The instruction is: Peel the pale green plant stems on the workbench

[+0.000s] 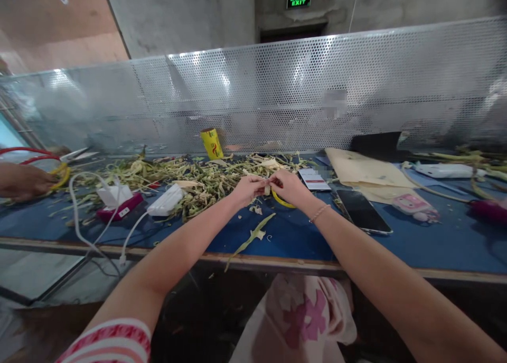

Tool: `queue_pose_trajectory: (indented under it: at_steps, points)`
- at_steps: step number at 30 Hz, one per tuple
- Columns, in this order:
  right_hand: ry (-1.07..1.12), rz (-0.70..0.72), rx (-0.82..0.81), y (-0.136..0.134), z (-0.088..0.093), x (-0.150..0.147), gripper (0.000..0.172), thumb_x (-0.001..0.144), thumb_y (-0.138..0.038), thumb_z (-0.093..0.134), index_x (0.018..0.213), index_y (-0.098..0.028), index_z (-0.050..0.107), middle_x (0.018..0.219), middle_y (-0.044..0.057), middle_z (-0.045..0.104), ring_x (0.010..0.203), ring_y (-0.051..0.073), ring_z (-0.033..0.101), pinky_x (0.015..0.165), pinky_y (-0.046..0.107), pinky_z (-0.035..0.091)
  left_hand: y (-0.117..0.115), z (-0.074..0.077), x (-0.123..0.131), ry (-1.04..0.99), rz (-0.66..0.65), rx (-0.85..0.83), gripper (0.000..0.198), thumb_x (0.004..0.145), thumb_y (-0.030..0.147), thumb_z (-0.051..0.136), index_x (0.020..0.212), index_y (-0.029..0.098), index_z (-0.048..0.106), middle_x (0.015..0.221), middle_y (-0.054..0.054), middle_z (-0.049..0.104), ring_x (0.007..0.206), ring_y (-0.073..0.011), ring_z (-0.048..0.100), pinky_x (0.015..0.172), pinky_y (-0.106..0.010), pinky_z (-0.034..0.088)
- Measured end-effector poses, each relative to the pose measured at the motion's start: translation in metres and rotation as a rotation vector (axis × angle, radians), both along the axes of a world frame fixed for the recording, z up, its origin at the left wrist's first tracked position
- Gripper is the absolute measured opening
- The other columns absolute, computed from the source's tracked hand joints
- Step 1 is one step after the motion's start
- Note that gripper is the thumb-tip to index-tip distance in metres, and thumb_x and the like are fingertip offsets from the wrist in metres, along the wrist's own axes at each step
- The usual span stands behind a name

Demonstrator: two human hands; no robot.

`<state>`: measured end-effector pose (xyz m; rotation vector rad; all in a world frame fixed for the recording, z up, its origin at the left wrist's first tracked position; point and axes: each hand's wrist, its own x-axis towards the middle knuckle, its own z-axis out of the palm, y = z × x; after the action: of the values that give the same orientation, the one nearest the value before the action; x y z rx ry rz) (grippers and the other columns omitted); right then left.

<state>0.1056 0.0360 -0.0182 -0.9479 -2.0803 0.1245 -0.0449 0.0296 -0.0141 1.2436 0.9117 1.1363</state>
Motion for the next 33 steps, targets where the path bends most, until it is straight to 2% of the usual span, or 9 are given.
queue_pose_trajectory:
  at_steps: [3, 7, 10, 15, 21, 25, 30, 33]
  points:
    - [0.079, 0.014, -0.068, 0.0009, 0.0002, 0.0004, 0.008, 0.073, -0.017, 0.051, 0.073, -0.015, 0.059, 0.073, 0.005, 0.061, 0.068, 0.014, 0.056, 0.064, 0.026, 0.044, 0.0022, -0.0011, -0.0015, 0.022, -0.020, 0.058, 0.019, 0.057, 0.023, 0.072, 0.062, 0.008, 0.061, 0.050, 0.000, 0.054, 0.047, -0.0054, 0.046, 0.054, -0.021, 0.039]
    - [0.171, 0.025, -0.209, 0.0000, 0.0018, 0.0005, 0.011, 0.074, -0.023, 0.053, 0.072, -0.016, 0.062, 0.069, 0.003, 0.063, 0.062, 0.013, 0.057, 0.060, 0.024, 0.044, 0.0042, -0.0003, -0.0024, 0.094, 0.012, 0.226, 0.024, 0.058, 0.030, 0.071, 0.061, 0.010, 0.060, 0.049, 0.002, 0.054, 0.047, -0.0052, 0.044, 0.050, -0.020, 0.035]
    - [0.148, 0.027, -0.181, -0.0007, 0.0022, 0.0017, 0.016, 0.076, -0.026, 0.051, 0.072, -0.016, 0.064, 0.069, 0.003, 0.064, 0.062, 0.013, 0.057, 0.059, 0.024, 0.043, 0.0043, 0.0004, -0.0029, 0.134, -0.001, 0.282, 0.028, 0.057, 0.035, 0.071, 0.062, 0.011, 0.059, 0.049, 0.002, 0.052, 0.047, -0.0053, 0.043, 0.050, -0.020, 0.035]
    - [0.099, 0.011, -0.085, -0.0011, 0.0025, 0.0038, 0.015, 0.075, -0.023, 0.053, 0.071, -0.016, 0.065, 0.069, 0.003, 0.064, 0.062, 0.012, 0.055, 0.059, 0.022, 0.041, 0.0020, 0.0020, -0.0033, 0.138, -0.020, 0.261, 0.033, 0.056, 0.041, 0.071, 0.064, 0.011, 0.060, 0.051, 0.001, 0.054, 0.046, -0.0051, 0.042, 0.049, -0.020, 0.034]
    - [0.107, -0.007, -0.093, -0.0042, 0.0057, 0.0037, 0.016, 0.074, -0.021, 0.052, 0.067, -0.015, 0.065, 0.065, 0.003, 0.063, 0.058, 0.011, 0.052, 0.056, 0.022, 0.039, -0.0019, 0.0061, -0.0032, 0.201, -0.001, 0.325, 0.031, 0.057, 0.040, 0.070, 0.062, 0.011, 0.059, 0.049, 0.003, 0.051, 0.047, -0.0052, 0.042, 0.049, -0.020, 0.034]
    - [0.124, 0.003, -0.099, -0.0028, 0.0041, 0.0042, 0.014, 0.072, -0.020, 0.053, 0.067, -0.016, 0.065, 0.067, 0.003, 0.064, 0.060, 0.011, 0.053, 0.058, 0.022, 0.040, -0.0008, 0.0056, -0.0035, 0.235, -0.001, 0.331, 0.032, 0.059, 0.042, 0.068, 0.064, 0.011, 0.060, 0.052, 0.001, 0.054, 0.047, -0.0052, 0.041, 0.048, -0.020, 0.033]
    - [0.143, 0.025, -0.136, -0.0021, 0.0038, 0.0053, 0.015, 0.072, -0.023, 0.054, 0.067, -0.015, 0.066, 0.067, 0.004, 0.063, 0.060, 0.012, 0.055, 0.058, 0.023, 0.042, -0.0012, 0.0063, -0.0040, 0.243, -0.021, 0.331, 0.032, 0.057, 0.042, 0.069, 0.061, 0.012, 0.060, 0.048, 0.002, 0.050, 0.046, -0.0060, 0.041, 0.048, -0.020, 0.032]
    - [0.151, 0.032, -0.153, -0.0001, 0.0033, 0.0064, 0.014, 0.070, -0.024, 0.056, 0.067, -0.015, 0.066, 0.067, 0.004, 0.063, 0.061, 0.012, 0.055, 0.058, 0.023, 0.042, -0.0027, 0.0082, -0.0057, 0.317, -0.014, 0.366, 0.030, 0.061, 0.041, 0.066, 0.064, 0.012, 0.061, 0.049, 0.002, 0.050, 0.047, -0.0068, 0.042, 0.048, -0.020, 0.032]
